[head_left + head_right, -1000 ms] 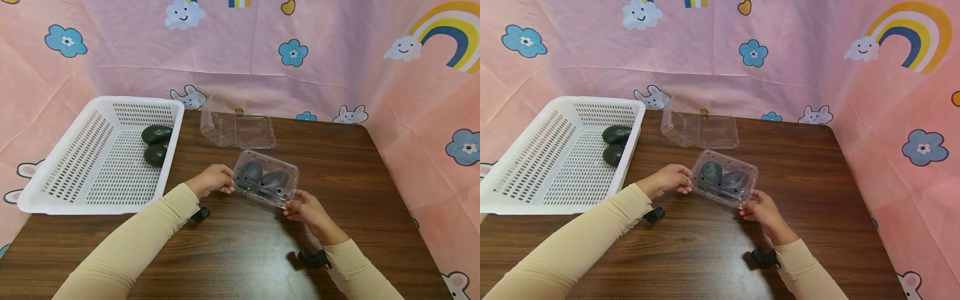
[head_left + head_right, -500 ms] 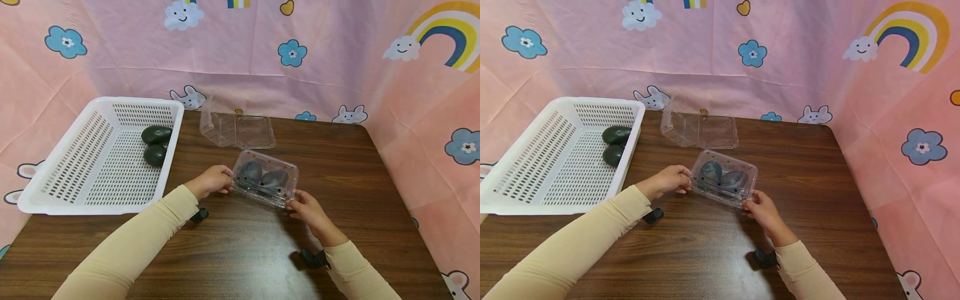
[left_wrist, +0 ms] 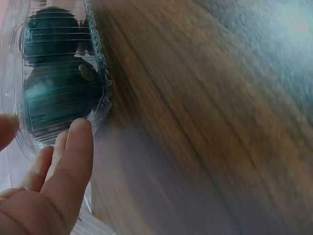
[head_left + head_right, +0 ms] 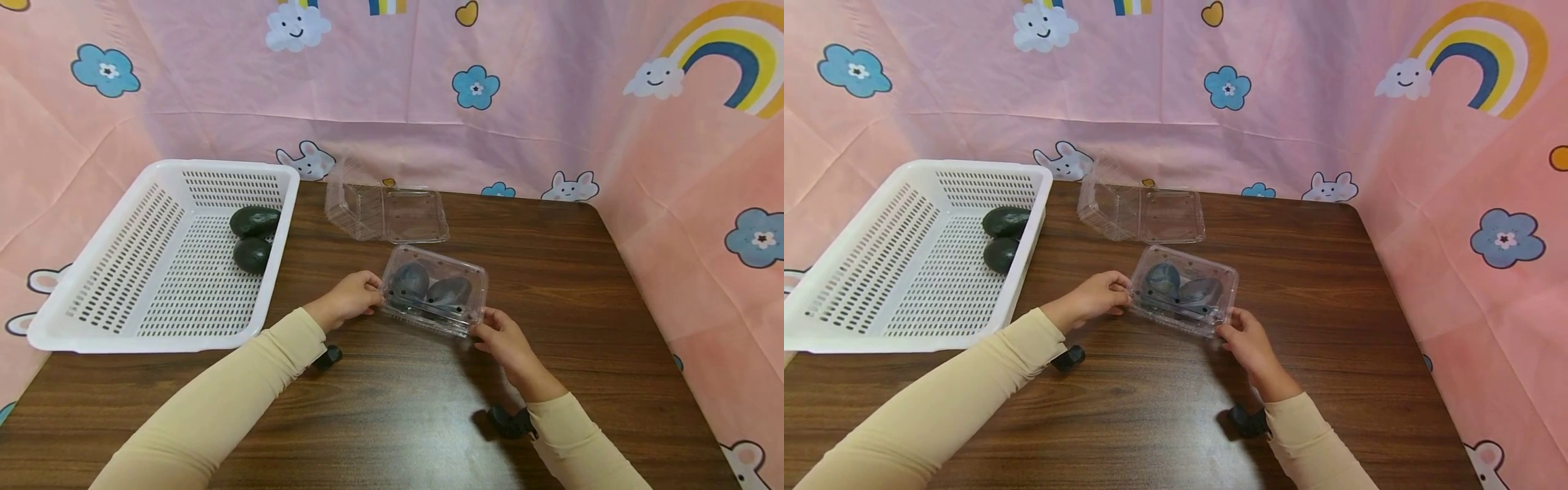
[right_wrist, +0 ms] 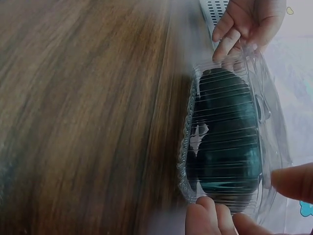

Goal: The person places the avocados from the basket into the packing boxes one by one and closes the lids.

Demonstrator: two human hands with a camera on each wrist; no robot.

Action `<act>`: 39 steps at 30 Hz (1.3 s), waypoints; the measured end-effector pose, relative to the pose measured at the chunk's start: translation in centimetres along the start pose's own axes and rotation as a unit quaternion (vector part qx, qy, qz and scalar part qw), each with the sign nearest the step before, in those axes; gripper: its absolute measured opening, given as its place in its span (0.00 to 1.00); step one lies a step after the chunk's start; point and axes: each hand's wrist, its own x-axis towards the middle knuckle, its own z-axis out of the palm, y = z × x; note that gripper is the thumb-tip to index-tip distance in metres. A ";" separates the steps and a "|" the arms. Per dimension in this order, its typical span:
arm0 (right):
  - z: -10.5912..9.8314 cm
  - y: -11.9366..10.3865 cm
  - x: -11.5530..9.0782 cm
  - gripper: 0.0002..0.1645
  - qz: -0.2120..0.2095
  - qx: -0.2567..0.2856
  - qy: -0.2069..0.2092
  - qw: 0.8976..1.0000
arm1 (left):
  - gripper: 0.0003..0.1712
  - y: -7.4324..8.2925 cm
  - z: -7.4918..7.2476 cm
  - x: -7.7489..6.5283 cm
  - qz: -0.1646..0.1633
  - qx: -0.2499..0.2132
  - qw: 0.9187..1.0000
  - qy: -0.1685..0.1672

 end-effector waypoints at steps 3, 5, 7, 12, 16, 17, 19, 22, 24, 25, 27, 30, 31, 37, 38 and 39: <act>-0.4 0.1 0.1 0.28 0.005 -0.003 0.003 1.000 | 0.19 0.0 0.4 0.0 0.004 -0.005 1.000 0.003; -0.6 0.1 0.2 0.28 0.006 -0.006 0.003 1.000 | 0.18 0.0 0.7 0.0 0.008 -0.010 1.000 0.007; -0.9 0.1 0.3 0.27 0.008 -0.010 0.004 1.000 | 0.18 -0.1 1.0 0.1 0.012 -0.013 1.000 0.010; -1.4 -0.1 0.5 0.27 0.013 -0.019 0.008 1.000 | 0.18 -0.1 1.5 0.0 0.015 -0.023 1.000 0.015; -1.9 0.0 0.8 0.27 0.014 -0.026 0.011 0.999 | 0.18 0.1 1.9 -0.1 0.017 -0.026 0.999 0.013; -2.0 0.0 0.8 0.27 0.014 -0.025 0.012 1.000 | 0.18 0.1 2.0 -0.1 0.019 -0.027 0.999 0.014; -2.3 0.0 0.9 0.27 0.013 -0.026 0.010 1.000 | 0.18 0.2 2.2 -0.1 0.021 -0.029 0.999 0.014; -2.8 0.1 1.1 0.27 0.013 -0.029 0.006 0.999 | 0.17 0.4 2.6 0.0 0.022 -0.038 0.999 0.014; -3.2 0.1 1.1 0.27 0.013 -0.030 0.004 0.999 | 0.16 0.5 2.9 0.0 0.021 -0.043 0.999 0.014; -3.3 0.1 1.2 0.27 0.013 -0.032 0.001 0.999 | 0.16 0.5 3.1 0.1 0.021 -0.045 0.999 0.015; -3.6 0.1 1.2 0.27 0.013 -0.032 0.000 0.999 | 0.16 0.6 3.3 0.1 0.022 -0.046 0.999 0.015; -4.0 0.2 1.3 0.28 0.011 -0.035 -0.005 0.999 | 0.15 0.7 3.7 0.2 0.023 -0.047 0.998 0.018; -4.2 0.2 1.3 0.28 0.010 -0.035 -0.005 0.999 | 0.15 0.8 3.9 0.3 0.023 -0.048 0.998 0.019; -5.0 0.1 1.3 0.27 0.006 -0.037 -0.004 0.999 | 0.12 0.9 4.5 0.6 0.022 -0.048 0.998 0.016; -5.1 0.1 1.3 0.27 0.006 -0.036 -0.006 0.999 | 0.12 0.9 4.6 0.6 0.022 -0.048 0.998 0.015; -5.2 0.1 1.3 0.27 0.006 -0.036 -0.008 0.999 | 0.12 0.9 4.7 0.7 0.022 -0.046 0.999 0.014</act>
